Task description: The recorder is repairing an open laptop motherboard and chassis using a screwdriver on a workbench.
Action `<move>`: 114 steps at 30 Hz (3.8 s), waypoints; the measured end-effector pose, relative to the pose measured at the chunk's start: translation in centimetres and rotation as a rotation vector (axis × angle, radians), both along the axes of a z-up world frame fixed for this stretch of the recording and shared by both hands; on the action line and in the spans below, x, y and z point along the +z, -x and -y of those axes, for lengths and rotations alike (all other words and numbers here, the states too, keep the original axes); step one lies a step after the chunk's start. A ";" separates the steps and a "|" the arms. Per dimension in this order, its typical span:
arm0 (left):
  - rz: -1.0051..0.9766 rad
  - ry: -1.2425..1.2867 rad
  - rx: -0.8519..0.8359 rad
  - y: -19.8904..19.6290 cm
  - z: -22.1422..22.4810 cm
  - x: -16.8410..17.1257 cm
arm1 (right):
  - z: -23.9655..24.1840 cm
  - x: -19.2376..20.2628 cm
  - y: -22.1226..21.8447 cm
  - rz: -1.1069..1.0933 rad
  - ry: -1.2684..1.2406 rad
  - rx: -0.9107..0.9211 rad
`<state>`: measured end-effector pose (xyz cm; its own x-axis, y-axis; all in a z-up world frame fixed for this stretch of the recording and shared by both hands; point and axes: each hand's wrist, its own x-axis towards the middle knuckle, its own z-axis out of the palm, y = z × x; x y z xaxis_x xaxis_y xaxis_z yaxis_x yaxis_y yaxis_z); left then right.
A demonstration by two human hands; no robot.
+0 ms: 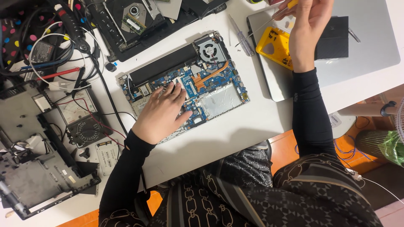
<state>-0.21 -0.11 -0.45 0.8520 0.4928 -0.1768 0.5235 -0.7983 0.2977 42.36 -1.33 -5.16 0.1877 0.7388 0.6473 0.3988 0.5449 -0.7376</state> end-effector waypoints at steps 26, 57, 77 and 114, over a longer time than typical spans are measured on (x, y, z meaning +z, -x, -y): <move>0.012 -0.034 -0.027 0.0 -0.1 0.3 | -0.1 0.9 0.3 0.070 -0.009 0.072; -0.084 -0.006 -0.020 -1.8 3.4 0.5 | 0.9 1.1 0.2 0.009 0.013 0.051; -0.059 0.007 -0.095 -1.7 4.2 -0.5 | 0.8 0.9 -0.2 -0.029 0.031 0.020; -0.005 0.014 -0.071 -1.0 3.9 -0.1 | 0.8 1.2 -0.5 0.033 0.007 0.032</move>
<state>0.75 -4.04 -0.58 0.8840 0.4281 -0.1879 0.4669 -0.8295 0.3064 42.88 -2.10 -3.91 0.1426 0.7489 0.6472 0.4054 0.5523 -0.7284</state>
